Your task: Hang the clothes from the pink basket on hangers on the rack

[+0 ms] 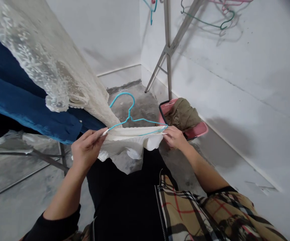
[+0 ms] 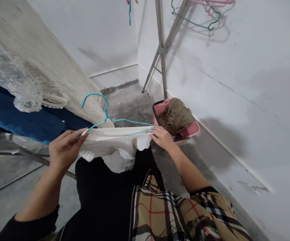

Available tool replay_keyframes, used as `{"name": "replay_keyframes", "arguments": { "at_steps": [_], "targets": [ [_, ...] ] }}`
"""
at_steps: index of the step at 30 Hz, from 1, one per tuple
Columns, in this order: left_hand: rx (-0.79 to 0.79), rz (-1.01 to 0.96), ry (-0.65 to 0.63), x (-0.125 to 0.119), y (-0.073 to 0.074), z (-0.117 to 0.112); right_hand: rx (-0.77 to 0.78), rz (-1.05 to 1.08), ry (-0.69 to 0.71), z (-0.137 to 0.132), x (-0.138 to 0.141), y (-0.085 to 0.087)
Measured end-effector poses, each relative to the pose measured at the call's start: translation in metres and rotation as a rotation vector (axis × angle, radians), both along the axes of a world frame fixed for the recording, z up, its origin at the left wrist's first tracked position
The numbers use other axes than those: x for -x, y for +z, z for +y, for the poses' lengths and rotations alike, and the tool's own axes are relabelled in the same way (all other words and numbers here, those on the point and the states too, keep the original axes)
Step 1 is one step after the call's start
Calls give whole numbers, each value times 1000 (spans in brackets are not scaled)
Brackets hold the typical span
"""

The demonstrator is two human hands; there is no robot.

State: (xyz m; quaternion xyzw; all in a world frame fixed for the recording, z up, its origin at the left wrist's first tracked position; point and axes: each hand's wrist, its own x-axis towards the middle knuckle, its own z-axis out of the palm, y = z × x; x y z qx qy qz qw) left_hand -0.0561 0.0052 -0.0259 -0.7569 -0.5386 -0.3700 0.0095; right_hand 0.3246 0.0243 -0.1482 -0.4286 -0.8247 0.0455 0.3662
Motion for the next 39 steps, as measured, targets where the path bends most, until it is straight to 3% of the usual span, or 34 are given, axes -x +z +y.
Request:
{"name": "replay_keyframes", "arguments": {
  "at_steps": [7,12,14,16,18,21,24,28,33,36,39],
  "targets": [
    [-4,178,18,0,-11,-2,-25,84,-15,-5,-1,41],
    [39,-91,17,-4,-10,3,58,119,242,-31,8,89],
    [71,-191,-23,-4,-6,6,16,173,154,-34,4,103],
    [110,-252,-57,-4,-1,9,-1,183,-37,-30,-4,111],
    [135,-306,-75,-5,5,11,87,153,-132,-24,-12,114],
    [146,-370,-106,-10,14,13,269,147,-47,-18,-18,119],
    [134,-401,-134,-16,19,16,307,185,21,-18,-21,136],
    [92,-392,-169,-18,17,25,202,239,-134,-20,-35,178],
    [70,-418,0,-11,-3,28,-6,309,-503,-23,-47,235],
    [125,-481,-13,-13,-16,20,-183,296,-563,-17,-28,261],
    [176,-522,-70,-20,-23,9,-367,263,-536,2,8,284]
  ]
}}
